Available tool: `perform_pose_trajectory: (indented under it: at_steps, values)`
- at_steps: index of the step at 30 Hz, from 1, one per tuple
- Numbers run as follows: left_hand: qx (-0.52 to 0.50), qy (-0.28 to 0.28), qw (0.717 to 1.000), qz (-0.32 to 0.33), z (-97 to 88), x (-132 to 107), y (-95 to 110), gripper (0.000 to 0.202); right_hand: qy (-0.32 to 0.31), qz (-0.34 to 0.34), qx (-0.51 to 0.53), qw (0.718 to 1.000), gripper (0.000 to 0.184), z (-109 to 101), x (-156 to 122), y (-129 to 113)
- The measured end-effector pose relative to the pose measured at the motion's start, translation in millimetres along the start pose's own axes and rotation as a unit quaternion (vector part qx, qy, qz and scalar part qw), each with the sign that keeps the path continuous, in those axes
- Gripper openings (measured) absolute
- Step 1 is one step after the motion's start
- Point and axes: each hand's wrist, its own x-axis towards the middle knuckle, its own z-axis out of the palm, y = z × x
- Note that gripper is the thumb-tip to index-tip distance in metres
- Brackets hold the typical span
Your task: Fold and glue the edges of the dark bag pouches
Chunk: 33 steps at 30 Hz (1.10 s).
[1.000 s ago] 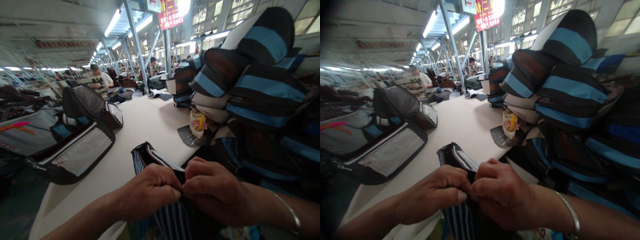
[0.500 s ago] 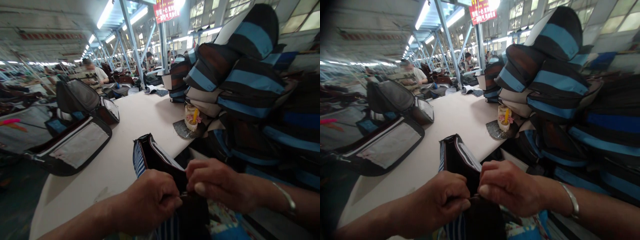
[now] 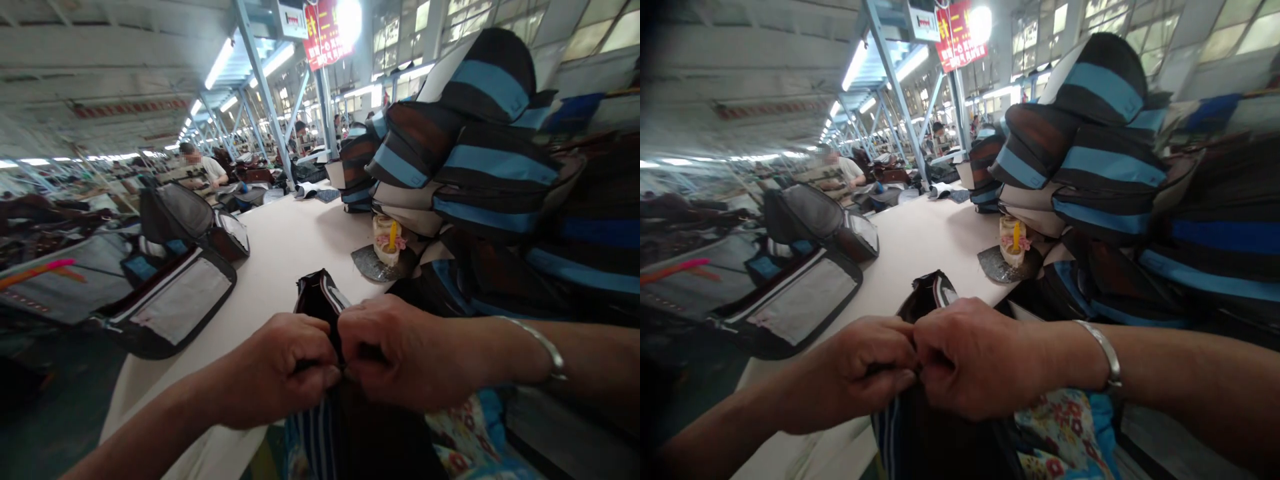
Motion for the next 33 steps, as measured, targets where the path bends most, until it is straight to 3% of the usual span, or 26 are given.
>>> perform_pose_trajectory:
  at_steps: [3, 5, 9, 12, 13, 17, 21, 24, 27, 30, 33]
  values:
    - [-0.007, 0.029, 0.999, -0.020, -13.2, -30, -2, 0.014, -0.075, -0.026, 0.122, 0.989, 0.030, -6, 17, 8]
    - [-0.036, 0.051, 0.997, -0.047, -16.7, -53, -4, 0.015, -0.078, -0.069, 0.161, 0.981, 0.044, -1, 27, 16]
    - [-0.083, 0.067, 0.989, -0.105, -16.1, -87, 6, 0.016, -0.089, -0.127, 0.245, 0.957, 0.038, 27, 44, 21]
    - [-0.061, 0.082, 0.980, -0.168, -12.3, -98, 26, 0.004, -0.112, -0.110, 0.321, 0.934, 0.040, 47, 51, 13]
    - [-0.064, 0.085, 0.975, -0.195, -9.7, -100, 33, 0.013, -0.122, -0.100, 0.343, 0.926, 0.039, 52, 52, 9]
    - [-0.149, 0.104, 0.940, -0.289, 8.5, -101, 46, 0.029, -0.153, -0.092, 0.379, 0.908, 0.034, 61, 58, -3]
    - [-0.193, 0.138, 0.927, -0.291, 23.4, -101, 44, 0.029, -0.167, -0.095, 0.350, 0.917, 0.024, 59, 58, -9]
    - [-0.180, 0.145, 0.932, -0.278, 26.5, -100, 44, 0.015, -0.151, -0.091, 0.310, 0.934, 0.021, 59, 56, -11]
    - [-0.155, 0.154, 0.936, -0.277, 29.4, -97, 43, 0.016, -0.114, -0.098, 0.295, 0.944, 0.016, 65, 52, -12]
    - [-0.098, 0.172, 0.939, -0.280, 34.8, -94, 42, 0.021, -0.020, -0.128, 0.238, 0.963, 0.007, 73, 46, -13]
    - [-0.038, 0.183, 0.946, -0.267, 39.9, -92, 41, 0.021, 0.060, -0.169, 0.154, 0.972, 0.015, 75, 40, -15]
